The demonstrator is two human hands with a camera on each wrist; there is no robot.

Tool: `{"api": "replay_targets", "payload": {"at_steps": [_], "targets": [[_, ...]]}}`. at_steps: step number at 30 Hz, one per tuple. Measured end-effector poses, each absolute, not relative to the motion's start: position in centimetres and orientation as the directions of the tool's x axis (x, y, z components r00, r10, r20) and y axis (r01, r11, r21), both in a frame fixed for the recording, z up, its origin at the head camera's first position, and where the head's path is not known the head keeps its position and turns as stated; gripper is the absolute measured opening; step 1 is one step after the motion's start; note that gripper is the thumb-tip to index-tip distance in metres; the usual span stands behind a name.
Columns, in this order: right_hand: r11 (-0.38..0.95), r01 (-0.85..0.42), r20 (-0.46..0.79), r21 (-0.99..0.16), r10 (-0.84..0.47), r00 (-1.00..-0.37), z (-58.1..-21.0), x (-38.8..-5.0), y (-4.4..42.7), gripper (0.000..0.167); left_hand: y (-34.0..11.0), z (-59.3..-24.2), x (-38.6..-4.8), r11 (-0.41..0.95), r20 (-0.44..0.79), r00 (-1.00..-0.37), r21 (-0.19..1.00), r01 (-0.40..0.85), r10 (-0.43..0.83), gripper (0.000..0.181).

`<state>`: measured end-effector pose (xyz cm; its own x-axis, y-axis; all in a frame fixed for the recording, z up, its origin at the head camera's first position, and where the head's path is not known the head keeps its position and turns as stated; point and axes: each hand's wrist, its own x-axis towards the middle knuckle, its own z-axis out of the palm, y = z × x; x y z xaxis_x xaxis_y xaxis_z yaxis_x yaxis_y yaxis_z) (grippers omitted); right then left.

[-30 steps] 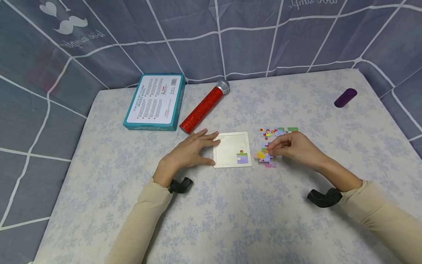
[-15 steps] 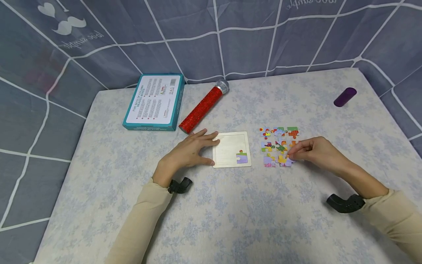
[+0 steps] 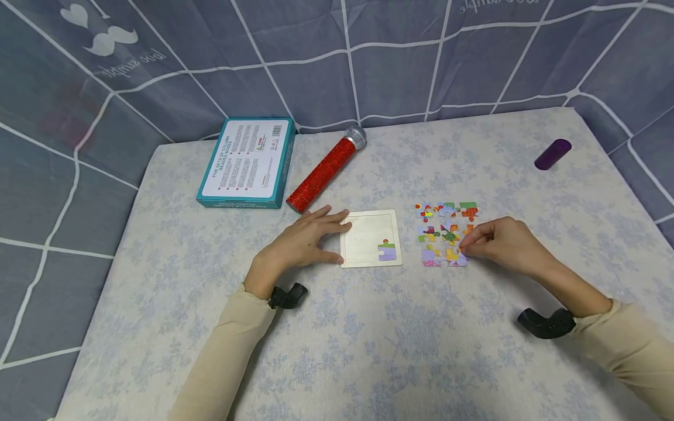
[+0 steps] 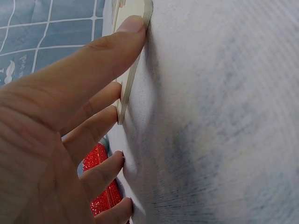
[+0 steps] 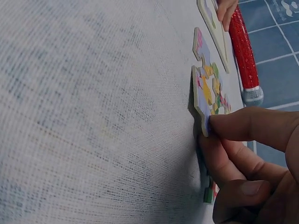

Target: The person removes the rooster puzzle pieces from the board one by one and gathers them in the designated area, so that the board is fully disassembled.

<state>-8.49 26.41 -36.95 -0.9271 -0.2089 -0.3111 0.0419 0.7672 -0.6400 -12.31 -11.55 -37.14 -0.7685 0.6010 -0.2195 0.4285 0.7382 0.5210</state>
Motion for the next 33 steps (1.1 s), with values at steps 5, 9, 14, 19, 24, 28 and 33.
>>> {"api": "replay_targets", "payload": {"at_steps": [5,9,14,19,24,28,33], "targets": [[0.778,0.031,-0.298,-0.627,-0.204,-0.933,-37.0,-8.4,26.3,0.011,-11.6,-37.2,-12.3,0.741,-0.221,-0.768,0.516,0.431,0.601,0.073],[0.787,0.015,-0.283,-0.616,-0.204,-0.937,-37.1,-8.5,26.2,0.009,-11.6,-37.1,-12.3,0.743,-0.219,-0.768,0.506,0.438,0.602,0.073],[0.795,0.002,-0.268,-0.607,-0.203,-0.942,-36.8,-8.6,26.0,0.008,-11.6,-37.1,-12.3,0.745,-0.220,-0.769,0.504,0.437,0.600,0.073],[0.788,-0.012,-0.236,-0.615,-0.199,-0.951,-36.4,-8.9,25.4,0.009,-11.6,-37.1,-12.3,0.749,-0.225,-0.769,0.498,0.437,0.598,0.073],[0.755,-0.067,-0.181,-0.652,-0.241,-0.954,-36.4,-9.4,23.8,0.008,-11.5,-37.1,-12.3,0.745,-0.222,-0.766,0.499,0.443,0.604,0.072],[0.719,-0.106,-0.159,-0.687,-0.291,-0.944,-36.4,-9.7,21.8,0.009,-11.5,-37.0,-12.3,0.743,-0.220,-0.765,0.500,0.445,0.606,0.072],[0.697,-0.120,-0.162,-0.707,-0.324,-0.932,-36.7,-10.1,19.1,0.017,-11.5,-37.0,-12.2,0.748,-0.230,-0.762,0.491,0.446,0.605,0.073]]}}
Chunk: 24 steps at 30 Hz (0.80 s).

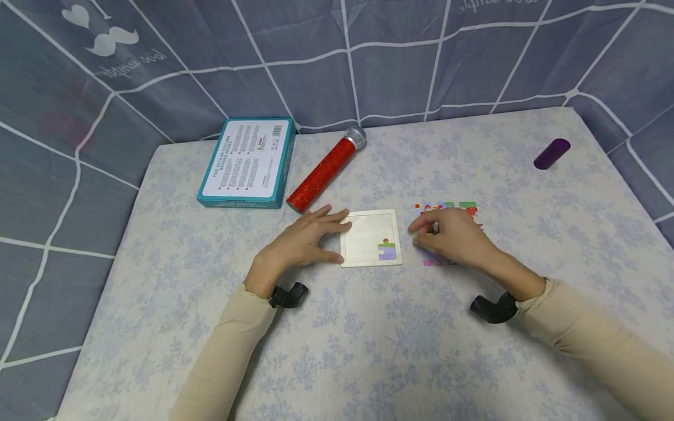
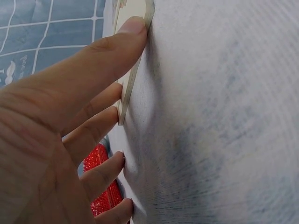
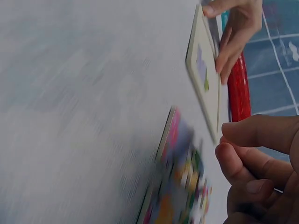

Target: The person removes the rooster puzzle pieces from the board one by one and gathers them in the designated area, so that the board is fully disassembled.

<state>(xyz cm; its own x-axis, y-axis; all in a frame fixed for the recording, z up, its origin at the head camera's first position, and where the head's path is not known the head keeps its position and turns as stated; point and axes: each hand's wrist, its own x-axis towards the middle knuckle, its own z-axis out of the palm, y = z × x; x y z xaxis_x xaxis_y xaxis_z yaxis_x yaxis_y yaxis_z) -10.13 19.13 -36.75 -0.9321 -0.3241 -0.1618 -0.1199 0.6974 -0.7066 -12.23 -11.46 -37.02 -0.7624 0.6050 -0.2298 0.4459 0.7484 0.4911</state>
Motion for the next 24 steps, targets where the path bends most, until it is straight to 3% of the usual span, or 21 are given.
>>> {"api": "replay_targets", "payload": {"at_steps": [9,24], "targets": [[0.648,-0.175,-0.149,-0.741,-0.413,-0.898,-37.1,-10.7,15.9,0.023,-11.5,-37.0,-12.3,0.749,-0.231,-0.766,0.498,0.437,0.601,0.071],[0.659,-0.227,-0.107,-0.717,-0.426,-0.898,-37.7,-10.8,15.5,0.015,-11.5,-37.1,-12.4,0.749,-0.230,-0.764,0.495,0.441,0.602,0.072]]}}
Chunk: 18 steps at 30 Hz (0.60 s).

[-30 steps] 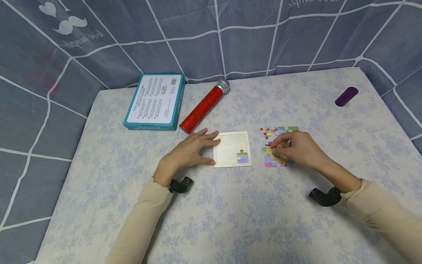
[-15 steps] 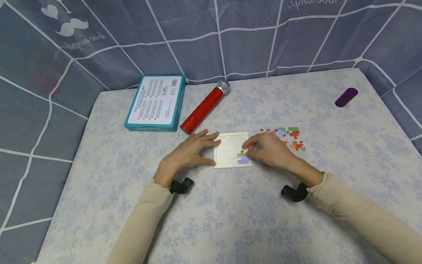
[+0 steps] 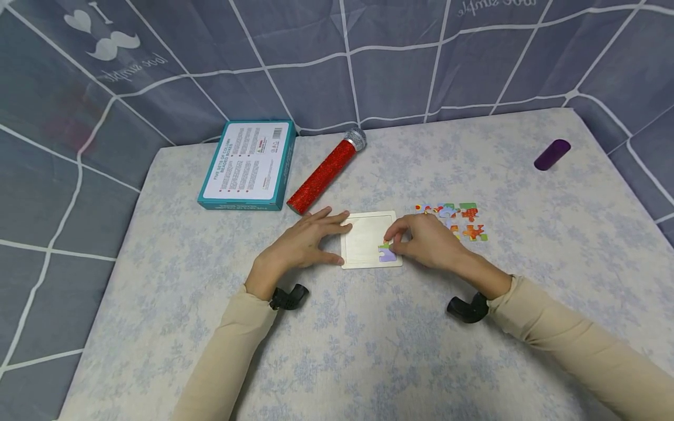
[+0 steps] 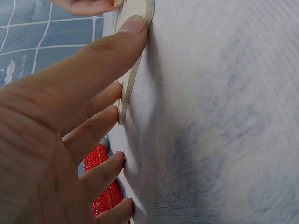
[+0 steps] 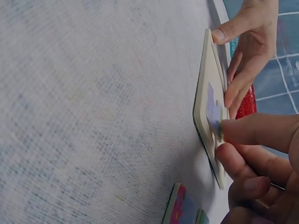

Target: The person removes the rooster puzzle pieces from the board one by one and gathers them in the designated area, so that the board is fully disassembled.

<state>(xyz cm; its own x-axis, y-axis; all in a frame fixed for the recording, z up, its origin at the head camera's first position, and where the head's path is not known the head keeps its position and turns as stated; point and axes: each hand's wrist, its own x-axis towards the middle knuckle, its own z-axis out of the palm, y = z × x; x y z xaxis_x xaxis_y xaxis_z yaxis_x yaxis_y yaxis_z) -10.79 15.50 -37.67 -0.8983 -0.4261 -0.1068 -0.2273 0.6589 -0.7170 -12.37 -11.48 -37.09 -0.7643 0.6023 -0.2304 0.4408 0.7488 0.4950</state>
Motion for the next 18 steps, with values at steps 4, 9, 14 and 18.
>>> {"api": "replay_targets", "payload": {"at_steps": [4,9,14,18], "targets": [[0.607,-0.192,-0.114,-0.771,-0.429,-0.896,-37.7,-10.9,15.6,0.013,-11.5,-37.1,-12.4,0.749,-0.229,-0.765,0.496,0.440,0.602,0.072],[0.547,-0.120,-0.161,-0.828,-0.438,-0.884,-37.9,-11.3,16.1,0.014,-11.6,-37.1,-12.4,0.750,-0.232,-0.767,0.498,0.434,0.598,0.072],[0.518,-0.018,-0.233,-0.855,-0.416,-0.879,-37.7,-11.4,17.4,0.013,-11.6,-37.1,-12.3,0.749,-0.230,-0.765,0.494,0.442,0.602,0.073],[0.522,0.038,-0.277,-0.852,-0.389,-0.879,-37.4,-11.1,19.4,0.013,-11.6,-37.1,-12.3,0.746,-0.228,-0.764,0.500,0.440,0.604,0.073]]}}
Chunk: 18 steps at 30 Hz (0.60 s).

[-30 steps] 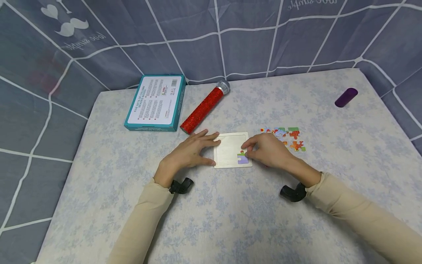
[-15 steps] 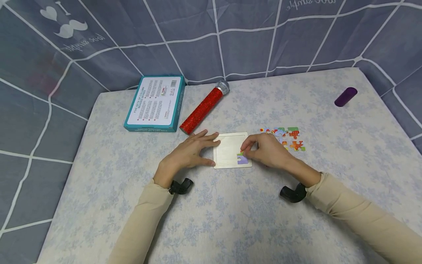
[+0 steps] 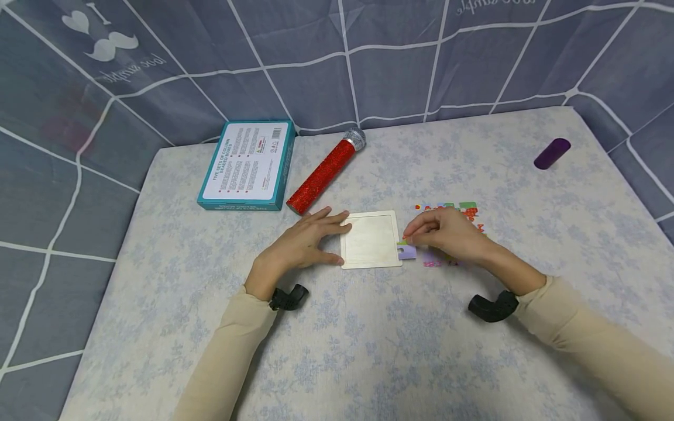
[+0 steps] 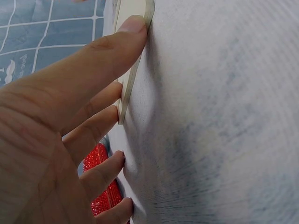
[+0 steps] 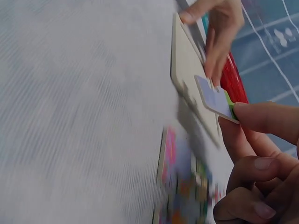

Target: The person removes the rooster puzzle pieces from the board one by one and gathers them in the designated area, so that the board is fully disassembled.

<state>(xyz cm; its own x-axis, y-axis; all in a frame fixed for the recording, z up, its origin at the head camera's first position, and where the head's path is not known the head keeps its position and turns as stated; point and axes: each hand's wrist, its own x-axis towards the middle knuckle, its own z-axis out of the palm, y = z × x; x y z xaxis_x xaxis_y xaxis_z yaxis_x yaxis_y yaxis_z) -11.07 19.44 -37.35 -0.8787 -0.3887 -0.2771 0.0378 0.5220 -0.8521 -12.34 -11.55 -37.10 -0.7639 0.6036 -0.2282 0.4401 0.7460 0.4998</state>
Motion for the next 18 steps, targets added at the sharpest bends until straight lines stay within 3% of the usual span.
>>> {"api": "replay_targets", "payload": {"at_steps": [13,18], "targets": [[0.610,0.165,-0.361,-0.775,-0.213,-0.908,-37.0,-9.3,28.4,0.041,-11.6,-37.1,-12.3,0.737,-0.223,-0.762,0.515,0.438,0.608,0.072],[0.633,0.188,-0.382,-0.751,-0.184,-0.906,-37.3,-8.6,30.6,0.043,-11.6,-37.2,-12.3,0.745,-0.231,-0.763,0.503,0.437,0.604,0.073]]}}
